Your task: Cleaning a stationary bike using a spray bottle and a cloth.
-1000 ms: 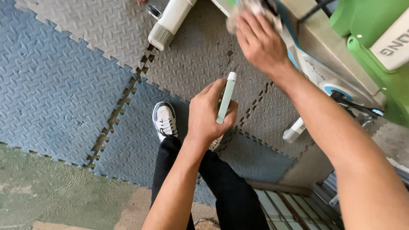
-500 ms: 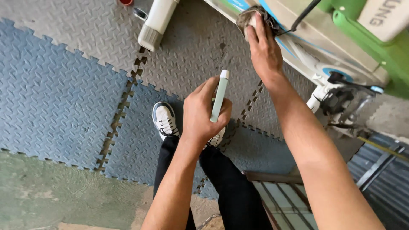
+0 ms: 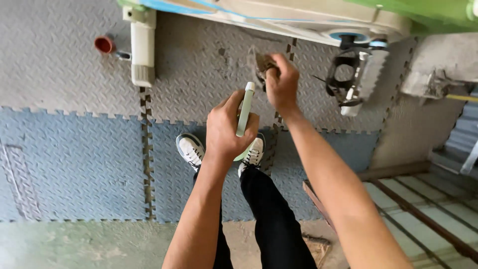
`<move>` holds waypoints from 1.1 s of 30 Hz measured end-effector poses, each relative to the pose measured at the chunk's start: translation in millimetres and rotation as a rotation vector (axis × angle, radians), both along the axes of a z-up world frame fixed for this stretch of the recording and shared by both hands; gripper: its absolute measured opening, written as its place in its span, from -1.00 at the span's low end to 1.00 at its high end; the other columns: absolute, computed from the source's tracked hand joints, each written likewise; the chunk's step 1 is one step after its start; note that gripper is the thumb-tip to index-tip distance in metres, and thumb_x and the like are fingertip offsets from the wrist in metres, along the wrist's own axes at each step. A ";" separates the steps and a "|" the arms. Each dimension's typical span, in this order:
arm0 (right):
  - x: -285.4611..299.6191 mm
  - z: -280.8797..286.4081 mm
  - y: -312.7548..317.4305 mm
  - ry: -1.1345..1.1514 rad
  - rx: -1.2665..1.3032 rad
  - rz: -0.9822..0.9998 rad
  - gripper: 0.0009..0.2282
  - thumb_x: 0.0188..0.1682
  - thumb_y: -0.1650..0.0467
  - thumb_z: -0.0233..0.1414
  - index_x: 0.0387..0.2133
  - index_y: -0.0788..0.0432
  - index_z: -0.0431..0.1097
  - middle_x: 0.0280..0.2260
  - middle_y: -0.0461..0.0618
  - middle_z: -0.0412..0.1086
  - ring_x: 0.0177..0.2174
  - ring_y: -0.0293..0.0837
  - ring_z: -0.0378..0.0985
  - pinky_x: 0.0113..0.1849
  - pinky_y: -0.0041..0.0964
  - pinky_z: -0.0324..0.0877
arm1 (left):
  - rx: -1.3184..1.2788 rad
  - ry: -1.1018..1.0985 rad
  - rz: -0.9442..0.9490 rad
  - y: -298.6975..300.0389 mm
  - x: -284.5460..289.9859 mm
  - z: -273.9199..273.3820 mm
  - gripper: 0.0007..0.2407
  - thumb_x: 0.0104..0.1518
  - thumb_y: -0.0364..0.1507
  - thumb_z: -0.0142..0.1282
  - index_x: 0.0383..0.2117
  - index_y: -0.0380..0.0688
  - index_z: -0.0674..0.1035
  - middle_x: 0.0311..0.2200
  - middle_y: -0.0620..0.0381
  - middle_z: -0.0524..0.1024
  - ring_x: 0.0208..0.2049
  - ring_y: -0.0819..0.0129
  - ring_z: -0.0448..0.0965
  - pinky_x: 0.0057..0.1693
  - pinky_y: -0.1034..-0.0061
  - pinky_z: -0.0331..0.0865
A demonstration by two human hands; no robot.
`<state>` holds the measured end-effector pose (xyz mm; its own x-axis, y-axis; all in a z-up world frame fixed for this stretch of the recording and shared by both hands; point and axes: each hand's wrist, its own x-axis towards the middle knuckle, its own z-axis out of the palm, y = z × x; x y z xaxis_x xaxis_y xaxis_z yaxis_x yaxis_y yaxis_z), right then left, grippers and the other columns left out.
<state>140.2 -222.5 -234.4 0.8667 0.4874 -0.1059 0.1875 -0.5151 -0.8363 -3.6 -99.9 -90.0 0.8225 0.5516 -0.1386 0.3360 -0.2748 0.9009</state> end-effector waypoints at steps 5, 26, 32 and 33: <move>6.7 -82.0 -34.5 0.039 0.158 -0.293 -0.77 -0.02 0.56 -0.12 -0.15 0.27 0.44 -0.23 0.11 0.49 -0.25 -0.09 0.53 -0.12 -0.17 0.46 | 0.017 -0.022 -0.101 -13.4 37.8 -5.7 -0.72 -0.05 -0.50 0.13 -0.16 -0.26 0.56 -0.41 -0.18 0.55 -0.39 -0.18 0.58 -0.24 0.15 0.46; 69.6 -94.2 30.9 0.199 0.640 -0.854 -0.51 0.05 0.43 -0.03 0.22 0.08 -0.10 0.02 0.06 0.19 -0.04 -0.07 0.38 -0.10 -0.06 0.54 | -0.017 0.018 -0.181 -4.0 32.2 -12.0 -0.62 -0.06 -0.50 0.13 -0.04 -0.29 0.57 -0.41 -0.15 0.56 -0.42 -0.10 0.62 -0.24 0.22 0.48; 34.2 -96.6 92.7 0.468 0.450 -0.555 -0.56 0.08 0.47 0.00 0.20 0.22 0.02 -0.08 0.22 0.37 -0.20 0.00 0.58 -0.27 -0.19 0.64 | -0.015 0.025 -0.127 8.1 20.1 -15.4 -0.67 -0.02 -0.51 0.12 -0.08 -0.29 0.55 -0.45 -0.11 0.56 -0.45 -0.03 0.64 -0.25 0.26 0.50; 30.9 -90.7 99.5 0.545 0.434 -0.511 -0.60 0.10 0.47 0.00 0.18 0.24 0.06 -0.09 0.22 0.39 -0.19 -0.02 0.59 -0.26 -0.21 0.63 | -0.032 0.052 -0.101 8.8 19.9 -15.7 -0.68 -0.02 -0.51 0.12 -0.08 -0.29 0.55 -0.48 -0.10 0.57 -0.48 0.00 0.64 -0.27 0.28 0.51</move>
<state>171.1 -123.0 -325.1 0.8733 0.1455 -0.4650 -0.4643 -0.0410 -0.8847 16.3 -91.1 -105.7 0.8651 0.4608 -0.1982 0.3542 -0.2813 0.8919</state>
